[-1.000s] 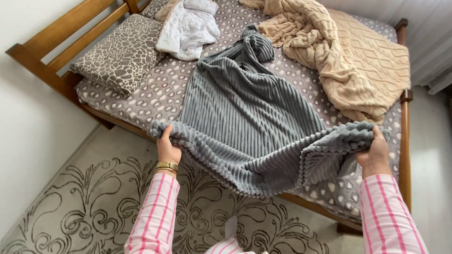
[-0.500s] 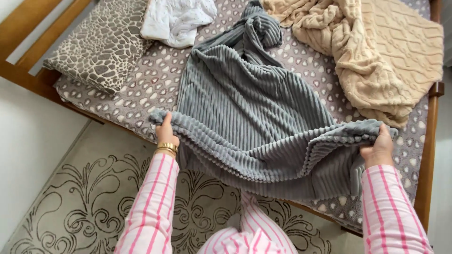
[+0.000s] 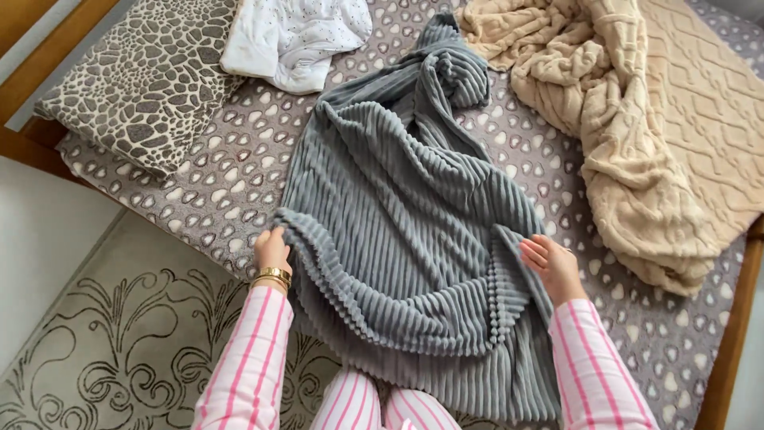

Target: The person folds a grey corduroy blanket on a bed. They spread the blanket out, fold it in half lengthwise, then fold it again to create a compact rectangular shape. The person smooths the fabric and adjusts the edges throughout the process.

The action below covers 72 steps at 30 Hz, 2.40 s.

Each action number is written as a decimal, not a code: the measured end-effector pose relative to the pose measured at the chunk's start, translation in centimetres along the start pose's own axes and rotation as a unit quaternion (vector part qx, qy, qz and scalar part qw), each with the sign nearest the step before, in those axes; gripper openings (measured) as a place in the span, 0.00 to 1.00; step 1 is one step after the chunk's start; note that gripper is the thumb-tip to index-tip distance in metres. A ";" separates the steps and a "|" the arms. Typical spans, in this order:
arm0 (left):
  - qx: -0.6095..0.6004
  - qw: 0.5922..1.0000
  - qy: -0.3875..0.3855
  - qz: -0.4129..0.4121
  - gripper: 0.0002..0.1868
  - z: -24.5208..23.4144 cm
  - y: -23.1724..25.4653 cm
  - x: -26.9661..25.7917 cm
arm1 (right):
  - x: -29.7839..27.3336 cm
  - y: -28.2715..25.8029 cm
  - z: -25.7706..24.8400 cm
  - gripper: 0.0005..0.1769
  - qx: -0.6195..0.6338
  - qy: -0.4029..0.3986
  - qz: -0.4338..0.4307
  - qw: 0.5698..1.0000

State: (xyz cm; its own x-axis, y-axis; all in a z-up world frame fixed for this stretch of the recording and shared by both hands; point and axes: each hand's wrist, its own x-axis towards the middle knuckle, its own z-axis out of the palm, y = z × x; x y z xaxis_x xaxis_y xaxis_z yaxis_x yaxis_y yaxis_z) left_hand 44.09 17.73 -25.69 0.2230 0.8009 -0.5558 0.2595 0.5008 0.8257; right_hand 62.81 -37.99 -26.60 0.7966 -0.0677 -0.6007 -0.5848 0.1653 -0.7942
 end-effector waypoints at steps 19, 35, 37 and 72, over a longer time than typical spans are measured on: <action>0.533 0.758 -0.343 0.155 0.25 12.7 -10.9 19.5 | 14.7 -7.7 28.3 0.20 -0.029 -0.110 0.004 0.993; 0.733 0.583 -0.351 0.005 0.47 15.2 -9.1 18.0 | 33.7 -8.8 41.7 0.35 -0.181 0.024 -0.221 0.958; 0.738 0.577 -0.350 0.004 0.48 15.3 -9.1 18.4 | 34.6 -8.7 42.5 0.42 -0.264 0.076 -0.223 0.935; 0.453 0.754 -0.409 0.245 0.30 25.9 -3.2 -4.5 | -0.4 3.5 26.1 0.23 0.118 -0.063 0.073 0.988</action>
State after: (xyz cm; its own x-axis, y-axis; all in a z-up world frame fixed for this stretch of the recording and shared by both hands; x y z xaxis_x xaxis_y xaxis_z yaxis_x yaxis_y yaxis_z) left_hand 66.65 4.06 -28.32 0.9089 0.1616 -0.3843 0.4099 -0.5151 0.7528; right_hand 64.44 -11.74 -26.69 0.7284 0.0950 -0.6785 -0.6544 0.3896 -0.6480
